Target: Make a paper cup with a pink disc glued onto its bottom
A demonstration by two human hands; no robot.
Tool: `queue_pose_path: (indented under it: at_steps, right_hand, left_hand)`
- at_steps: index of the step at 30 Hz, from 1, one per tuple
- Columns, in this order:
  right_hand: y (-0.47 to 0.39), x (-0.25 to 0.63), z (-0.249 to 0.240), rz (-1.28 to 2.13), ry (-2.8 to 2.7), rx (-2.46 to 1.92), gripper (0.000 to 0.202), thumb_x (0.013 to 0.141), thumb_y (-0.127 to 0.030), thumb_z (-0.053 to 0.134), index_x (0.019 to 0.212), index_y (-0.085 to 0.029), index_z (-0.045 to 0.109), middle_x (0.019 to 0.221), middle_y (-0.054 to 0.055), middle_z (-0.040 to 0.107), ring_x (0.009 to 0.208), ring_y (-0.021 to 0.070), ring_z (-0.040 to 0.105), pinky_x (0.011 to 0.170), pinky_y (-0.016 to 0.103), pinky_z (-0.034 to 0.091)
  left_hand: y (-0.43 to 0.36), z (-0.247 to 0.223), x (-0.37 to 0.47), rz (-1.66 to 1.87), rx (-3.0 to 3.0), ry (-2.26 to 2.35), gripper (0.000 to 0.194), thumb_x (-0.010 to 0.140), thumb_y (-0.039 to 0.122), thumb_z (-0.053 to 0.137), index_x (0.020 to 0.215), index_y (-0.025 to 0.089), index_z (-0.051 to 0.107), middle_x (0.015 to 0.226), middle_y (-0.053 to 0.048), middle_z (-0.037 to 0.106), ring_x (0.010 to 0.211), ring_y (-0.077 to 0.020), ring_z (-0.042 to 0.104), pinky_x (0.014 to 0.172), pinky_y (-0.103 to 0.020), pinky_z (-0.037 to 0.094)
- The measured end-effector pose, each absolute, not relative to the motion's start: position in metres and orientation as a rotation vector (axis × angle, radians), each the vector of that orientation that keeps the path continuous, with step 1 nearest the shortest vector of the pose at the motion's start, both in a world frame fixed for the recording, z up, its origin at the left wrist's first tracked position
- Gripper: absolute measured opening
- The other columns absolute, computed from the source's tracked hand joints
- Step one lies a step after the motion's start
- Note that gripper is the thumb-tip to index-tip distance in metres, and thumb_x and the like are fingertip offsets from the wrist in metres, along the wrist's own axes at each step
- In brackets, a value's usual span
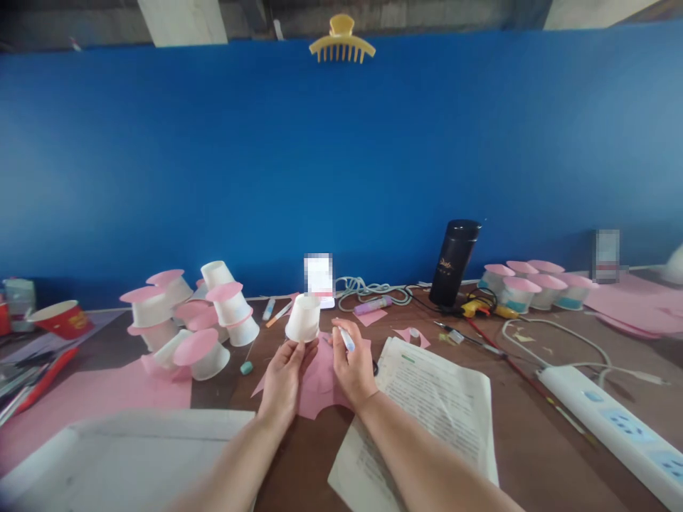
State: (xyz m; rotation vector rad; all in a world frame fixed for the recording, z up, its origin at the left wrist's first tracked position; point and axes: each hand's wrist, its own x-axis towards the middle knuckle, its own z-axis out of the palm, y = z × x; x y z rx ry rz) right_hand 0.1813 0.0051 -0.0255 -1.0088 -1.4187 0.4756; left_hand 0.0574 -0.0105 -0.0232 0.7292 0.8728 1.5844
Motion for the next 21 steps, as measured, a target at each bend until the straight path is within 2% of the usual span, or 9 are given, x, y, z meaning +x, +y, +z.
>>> queue_pose_path:
  at_steps: [3,6,9,12,17,21]
  right_hand:
    - [0.006,0.183,-0.026,0.462,-1.37,-1.041,0.027,0.092,-0.035,0.048,0.114,-0.021,0.054,0.101,0.009,0.065,0.085,0.0192,0.065,0.076,0.034,0.053]
    - [0.008,0.185,-0.025,0.51,-1.315,-1.047,0.033,0.091,-0.037,0.051,0.12,-0.022,0.051,0.111,0.011,0.062,0.097,0.0215,0.063,0.08,0.036,0.053]
    - [0.01,0.188,-0.02,0.588,-1.244,-0.989,0.039,0.089,-0.041,0.053,0.122,-0.021,0.05,0.12,0.011,0.058,0.104,0.0221,0.06,0.082,0.035,0.053]
    - [0.009,0.188,-0.014,0.695,-1.189,-0.961,0.043,0.088,-0.045,0.052,0.123,-0.021,0.049,0.125,0.012,0.055,0.103,0.0209,0.06,0.078,0.032,0.054]
    - [0.012,0.184,-0.014,0.925,-1.042,-0.922,0.042,0.087,-0.05,0.052,0.117,-0.021,0.053,0.111,0.008,0.062,0.092,0.0187,0.063,0.076,0.029,0.054]
    - [0.021,0.186,-0.02,1.01,-0.994,-0.911,0.042,0.086,-0.053,0.052,0.111,-0.02,0.057,0.093,0.005,0.066,0.08,0.018,0.063,0.067,0.028,0.053]
  left_hand:
    - [-0.015,-0.019,0.055,1.633,0.904,1.013,0.013,0.078,0.025,0.067,0.087,0.015,0.069,0.083,-0.005,0.068,0.083,-0.0162,0.065,0.084,-0.027,0.049]
    - [-0.022,-0.014,0.055,1.671,1.111,1.111,0.002,0.074,0.017,0.07,0.075,0.019,0.071,0.082,-0.005,0.068,0.083,-0.0171,0.062,0.083,-0.023,0.046]
    - [-0.027,-0.011,0.058,1.695,1.096,1.033,0.016,0.067,0.006,0.071,0.067,0.022,0.071,0.086,-0.007,0.068,0.091,-0.0209,0.06,0.085,-0.023,0.044]
    - [-0.027,-0.013,0.061,1.676,1.084,1.023,0.021,0.065,0.001,0.071,0.064,0.022,0.069,0.091,-0.007,0.069,0.095,-0.0212,0.059,0.087,-0.021,0.042]
    - [-0.024,-0.02,0.061,1.577,1.091,1.047,0.025,0.064,-0.004,0.069,0.061,0.021,0.069,0.085,-0.009,0.068,0.088,-0.0206,0.059,0.079,-0.019,0.042]
    - [-0.029,-0.015,0.063,1.498,1.16,1.023,0.02,0.063,0.002,0.073,0.067,0.021,0.07,0.089,-0.009,0.067,0.09,-0.0224,0.057,0.077,-0.022,0.043]
